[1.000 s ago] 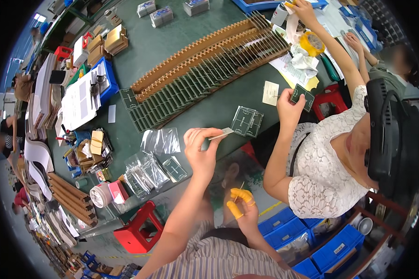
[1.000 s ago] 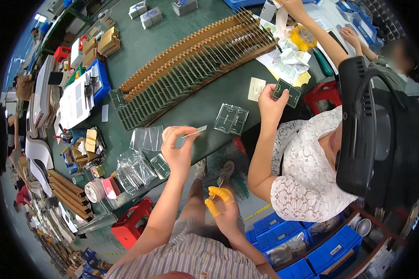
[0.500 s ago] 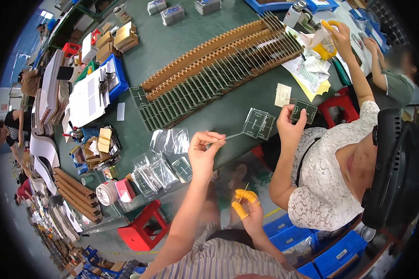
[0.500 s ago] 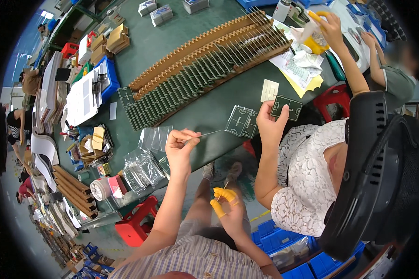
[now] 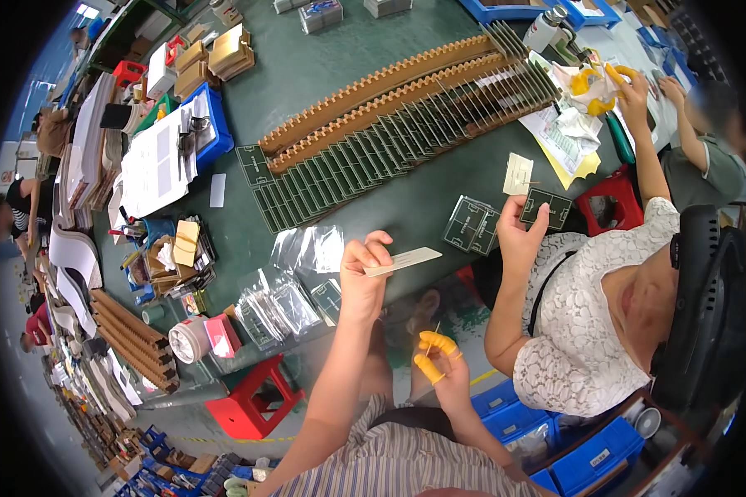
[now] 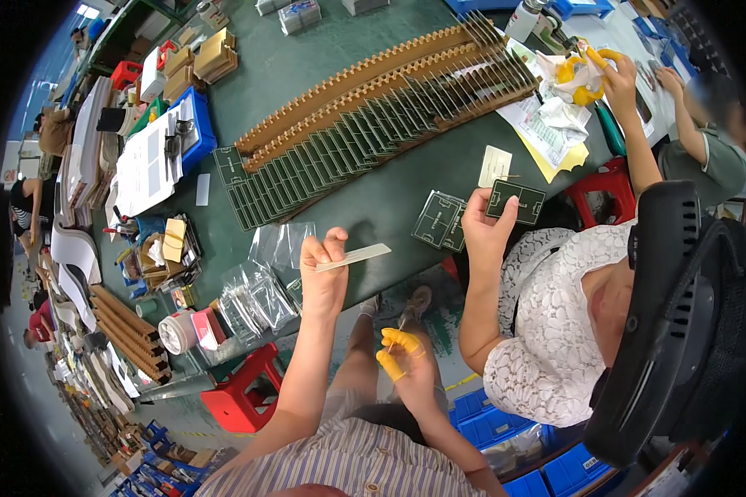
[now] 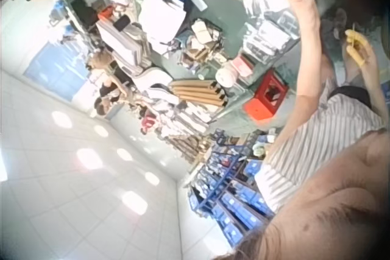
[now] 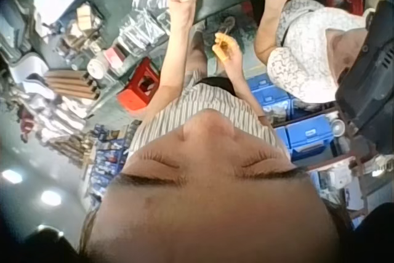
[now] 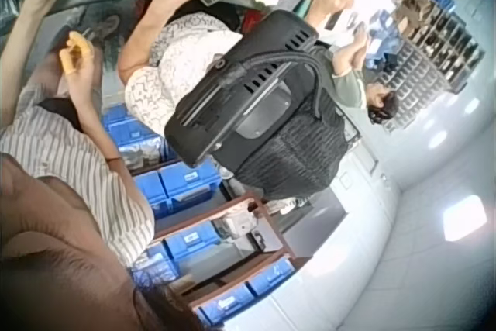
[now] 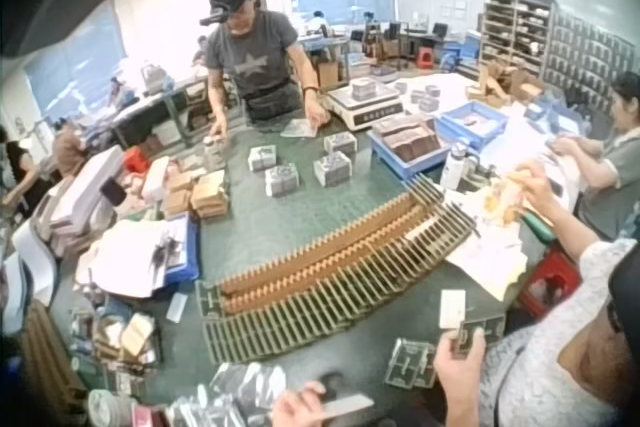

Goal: The person retrieves a small rectangular component from a blue bin and uses a cotton swab to wipe its surface. They then use a white cloth to wipe the component further before placing it into a wooden rack with other similar items.

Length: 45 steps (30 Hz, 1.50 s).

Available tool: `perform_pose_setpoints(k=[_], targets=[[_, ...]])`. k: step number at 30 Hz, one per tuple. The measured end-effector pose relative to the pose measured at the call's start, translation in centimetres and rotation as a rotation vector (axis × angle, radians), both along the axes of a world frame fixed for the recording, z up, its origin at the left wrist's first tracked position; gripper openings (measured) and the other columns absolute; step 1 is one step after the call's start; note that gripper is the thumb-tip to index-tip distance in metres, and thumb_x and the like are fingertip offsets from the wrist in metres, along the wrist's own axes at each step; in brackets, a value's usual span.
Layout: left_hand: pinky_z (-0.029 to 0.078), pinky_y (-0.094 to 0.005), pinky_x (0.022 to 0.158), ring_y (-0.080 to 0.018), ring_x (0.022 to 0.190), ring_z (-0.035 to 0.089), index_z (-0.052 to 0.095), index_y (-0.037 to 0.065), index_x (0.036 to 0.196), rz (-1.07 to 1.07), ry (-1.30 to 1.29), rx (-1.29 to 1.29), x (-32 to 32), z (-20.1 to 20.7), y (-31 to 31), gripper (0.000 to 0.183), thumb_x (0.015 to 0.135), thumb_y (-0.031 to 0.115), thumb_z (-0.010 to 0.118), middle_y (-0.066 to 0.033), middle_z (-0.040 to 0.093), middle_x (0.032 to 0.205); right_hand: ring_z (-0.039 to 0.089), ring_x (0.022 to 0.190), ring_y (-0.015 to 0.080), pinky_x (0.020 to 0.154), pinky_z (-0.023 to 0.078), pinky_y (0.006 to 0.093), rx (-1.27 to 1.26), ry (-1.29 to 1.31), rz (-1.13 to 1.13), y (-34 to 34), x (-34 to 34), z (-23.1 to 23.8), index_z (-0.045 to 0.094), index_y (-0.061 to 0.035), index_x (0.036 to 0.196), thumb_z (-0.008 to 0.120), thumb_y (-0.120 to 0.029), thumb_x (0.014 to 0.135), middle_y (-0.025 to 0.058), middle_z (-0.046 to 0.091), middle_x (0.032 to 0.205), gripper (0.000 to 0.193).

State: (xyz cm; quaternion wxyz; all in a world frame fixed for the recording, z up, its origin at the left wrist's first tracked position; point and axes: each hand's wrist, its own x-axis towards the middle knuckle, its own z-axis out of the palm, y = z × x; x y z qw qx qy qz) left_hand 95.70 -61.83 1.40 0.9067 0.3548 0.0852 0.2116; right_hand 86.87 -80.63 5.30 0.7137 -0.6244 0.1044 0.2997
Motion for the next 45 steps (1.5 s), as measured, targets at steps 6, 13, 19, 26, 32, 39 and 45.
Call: perform_pose_setpoints(k=[6,13,19,26,32,39,45], targets=[[0.029,-0.0369,0.103,-0.0133,0.097,0.052,0.051,0.019,0.079,-0.008,-0.033,-0.208,0.2,-0.1,0.2,0.028,0.072,0.012,0.077,0.0086,0.059,0.078,0.053,0.096,0.0101,0.088,0.042,0.0238,0.046,0.065,-0.035,0.3,0.5,-0.3,0.055,-0.003,0.119,0.064,0.004,0.082,0.0012,0.058,0.103,0.039],[0.027,-0.0389,0.105,-0.0035,0.08,0.058,0.053,0.019,0.088,-0.02,-0.115,-1.105,0.4,0.8,-0.9,0.018,0.08,0.021,0.069,0.0141,0.058,0.083,0.055,0.092,0.0093,0.085,0.044,0.0229,0.053,0.086,-0.085,0.6,0.6,-0.3,0.057,-0.0054,0.117,0.066,0.003,0.081,0.0022,0.059,0.102,0.037],[0.031,-0.0356,0.098,-0.0016,0.084,0.063,0.056,0.015,0.091,0.089,0.027,-1.321,0.4,1.5,-2.5,0.009,0.087,0.021,0.061,0.0105,0.06,0.089,0.055,0.092,0.0095,0.086,0.044,0.0231,0.081,0.112,-0.113,0.6,0.5,-0.6,0.055,-0.0052,0.119,0.065,0.004,0.081,0.0024,0.058,0.103,0.04],[0.027,-0.0367,0.099,-0.0023,0.085,0.064,0.054,0.012,0.094,0.132,0.029,-1.43,0.2,1.9,-2.8,0.009,0.088,0.014,0.059,0.0075,0.063,0.09,0.055,0.093,0.0096,0.086,0.044,0.0233,0.071,0.116,-0.119,0.3,0.4,-0.7,0.054,-0.0047,0.12,0.065,0.004,0.081,0.0026,0.057,0.103,0.041],[0.031,-0.0347,0.096,-0.0022,0.086,0.063,0.053,0.013,0.094,0.105,0.078,-1.402,0.2,2.5,-2.6,0.011,0.088,0.016,0.061,0.0074,0.063,0.088,0.054,0.092,0.0091,0.085,0.044,0.0231,0.069,0.125,-0.139,0.4,0.4,-0.5,0.054,-0.005,0.12,0.064,0.004,0.082,0.002,0.056,0.103,0.041],[0.034,-0.0359,0.097,-0.0103,0.094,0.064,0.05,0.006,0.099,0.159,0.185,-1.391,-0.5,2.1,-2.4,0.013,0.089,0.007,0.059,-0.0017,0.066,0.097,0.053,0.091,0.0088,0.085,0.044,0.023,0.071,0.112,-0.145,0.5,0.3,-0.2,0.054,-0.0053,0.12,0.064,0.004,0.081,0.0017,0.056,0.103,0.041],[0.039,-0.0398,0.1,-0.0177,0.098,0.064,0.049,0.002,0.099,0.251,0.312,-1.352,-0.8,1.8,-2.2,0.013,0.089,0.003,0.057,-0.009,0.066,0.103,0.054,0.091,0.009,0.085,0.043,0.0231,0.036,0.099,-0.151,0.5,0.2,-0.1,0.054,-0.0057,0.12,0.064,0.005,0.081,0.0017,0.057,0.103,0.042]])
